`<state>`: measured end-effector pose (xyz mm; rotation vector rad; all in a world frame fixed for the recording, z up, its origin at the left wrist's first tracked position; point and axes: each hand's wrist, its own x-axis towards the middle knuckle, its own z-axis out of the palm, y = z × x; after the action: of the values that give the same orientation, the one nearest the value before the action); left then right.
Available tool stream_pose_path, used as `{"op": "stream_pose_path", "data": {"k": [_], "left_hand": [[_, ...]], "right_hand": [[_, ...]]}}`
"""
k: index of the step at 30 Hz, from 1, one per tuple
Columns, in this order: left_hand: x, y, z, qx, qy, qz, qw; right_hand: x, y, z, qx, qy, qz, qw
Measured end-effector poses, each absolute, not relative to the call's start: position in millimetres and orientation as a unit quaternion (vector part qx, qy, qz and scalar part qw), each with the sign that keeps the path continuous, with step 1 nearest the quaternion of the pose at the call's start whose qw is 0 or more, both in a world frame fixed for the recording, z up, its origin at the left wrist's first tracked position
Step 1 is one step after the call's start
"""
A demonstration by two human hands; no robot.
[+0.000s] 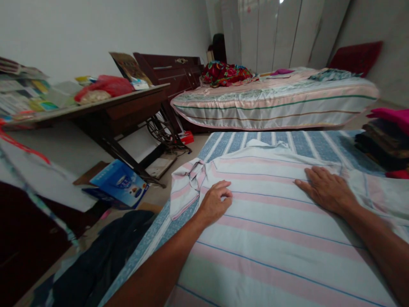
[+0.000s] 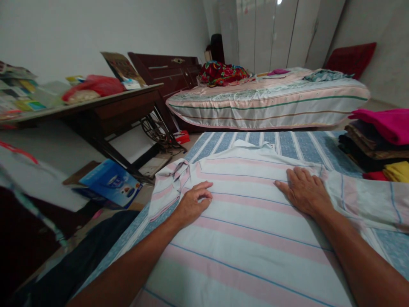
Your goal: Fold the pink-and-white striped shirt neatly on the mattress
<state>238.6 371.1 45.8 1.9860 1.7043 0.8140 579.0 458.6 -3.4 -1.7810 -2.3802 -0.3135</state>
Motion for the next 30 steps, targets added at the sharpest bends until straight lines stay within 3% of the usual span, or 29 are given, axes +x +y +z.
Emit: {"op": "stream_pose_path", "data": {"k": [12,30], "left_hand": [[240.7,372.7,44.2,0.715,0.604,0.314,0.159],[237.5,368.5,61.8,0.653,0.625,0.355,0.24]], "right_hand": [[574.7,453.4,0.0,-0.605,-0.786,-0.103,0.079],[574.6,453.2,1.9,-0.612,-0.783,-0.086,0.072]]}}
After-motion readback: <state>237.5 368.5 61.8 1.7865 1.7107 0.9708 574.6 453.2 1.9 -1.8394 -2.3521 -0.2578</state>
